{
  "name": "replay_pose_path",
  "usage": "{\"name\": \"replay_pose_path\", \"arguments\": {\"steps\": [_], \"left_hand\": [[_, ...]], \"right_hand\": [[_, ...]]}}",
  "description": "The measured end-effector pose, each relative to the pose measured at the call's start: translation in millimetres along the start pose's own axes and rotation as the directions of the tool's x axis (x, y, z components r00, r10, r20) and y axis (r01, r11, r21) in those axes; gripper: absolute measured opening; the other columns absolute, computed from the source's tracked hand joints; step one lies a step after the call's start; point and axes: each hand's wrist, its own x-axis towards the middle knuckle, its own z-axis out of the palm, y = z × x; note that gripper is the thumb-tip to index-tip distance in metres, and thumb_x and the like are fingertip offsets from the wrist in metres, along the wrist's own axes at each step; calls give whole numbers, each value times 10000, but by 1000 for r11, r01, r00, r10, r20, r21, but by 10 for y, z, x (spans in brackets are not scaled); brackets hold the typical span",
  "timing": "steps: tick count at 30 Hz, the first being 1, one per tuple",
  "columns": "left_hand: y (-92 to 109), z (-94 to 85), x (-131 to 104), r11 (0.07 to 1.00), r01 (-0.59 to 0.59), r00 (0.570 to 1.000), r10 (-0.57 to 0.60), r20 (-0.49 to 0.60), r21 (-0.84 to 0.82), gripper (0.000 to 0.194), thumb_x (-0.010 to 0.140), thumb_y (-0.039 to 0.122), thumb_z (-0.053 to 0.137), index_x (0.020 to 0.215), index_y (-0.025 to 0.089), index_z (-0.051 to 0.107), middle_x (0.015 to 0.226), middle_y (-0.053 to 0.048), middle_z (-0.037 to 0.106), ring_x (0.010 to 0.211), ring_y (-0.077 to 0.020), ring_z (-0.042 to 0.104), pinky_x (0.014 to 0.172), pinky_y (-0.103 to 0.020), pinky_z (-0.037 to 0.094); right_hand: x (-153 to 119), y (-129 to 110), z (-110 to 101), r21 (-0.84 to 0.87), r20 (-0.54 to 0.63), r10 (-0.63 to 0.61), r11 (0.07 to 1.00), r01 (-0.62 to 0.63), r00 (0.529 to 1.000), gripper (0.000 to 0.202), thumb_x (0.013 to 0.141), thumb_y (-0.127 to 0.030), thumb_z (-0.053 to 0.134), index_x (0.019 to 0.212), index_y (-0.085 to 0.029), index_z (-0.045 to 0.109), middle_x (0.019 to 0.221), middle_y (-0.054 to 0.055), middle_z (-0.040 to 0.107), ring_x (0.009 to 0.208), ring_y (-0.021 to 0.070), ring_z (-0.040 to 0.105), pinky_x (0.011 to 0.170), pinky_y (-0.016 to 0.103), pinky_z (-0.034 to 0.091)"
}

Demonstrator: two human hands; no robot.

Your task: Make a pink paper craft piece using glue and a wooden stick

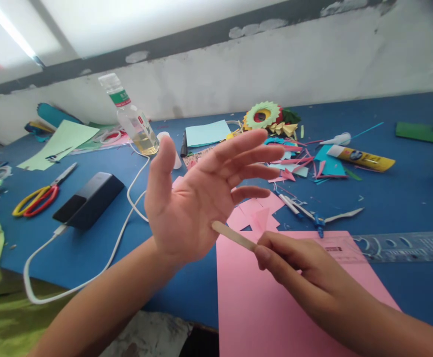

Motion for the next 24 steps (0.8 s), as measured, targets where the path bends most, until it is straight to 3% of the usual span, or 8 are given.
{"name": "replay_pose_path", "arguments": {"steps": [8,16,24], "left_hand": [[-46,-13,-3,997,66,996,-68,61,29,676,821,639,143,950,224,662,885,-39,689,976,-249,602,773,-339,476],[-40,-13,-8,992,9,991,-26,130,129,715,845,602,73,867,214,674,898,-32,679,954,-218,605,799,-314,472],[-70,-64,-14,976,-23,976,-24,215,216,655,818,656,190,928,214,662,949,-36,665,959,-227,587,825,-332,472]], "right_hand": [[-19,6,24,-37,-3,6,999,-7,1000,333,928,-369,322,643,-215,398,523,-26,424,467,120,392,435,259,275],[-30,-6,13,-34,18,-2,999,3,1000,349,931,-375,315,628,-214,374,529,-25,423,480,120,396,442,262,278],[-48,-20,19,-32,-11,-2,999,2,1000,338,924,-336,315,617,-210,376,527,-28,424,479,116,401,438,244,292]]}}
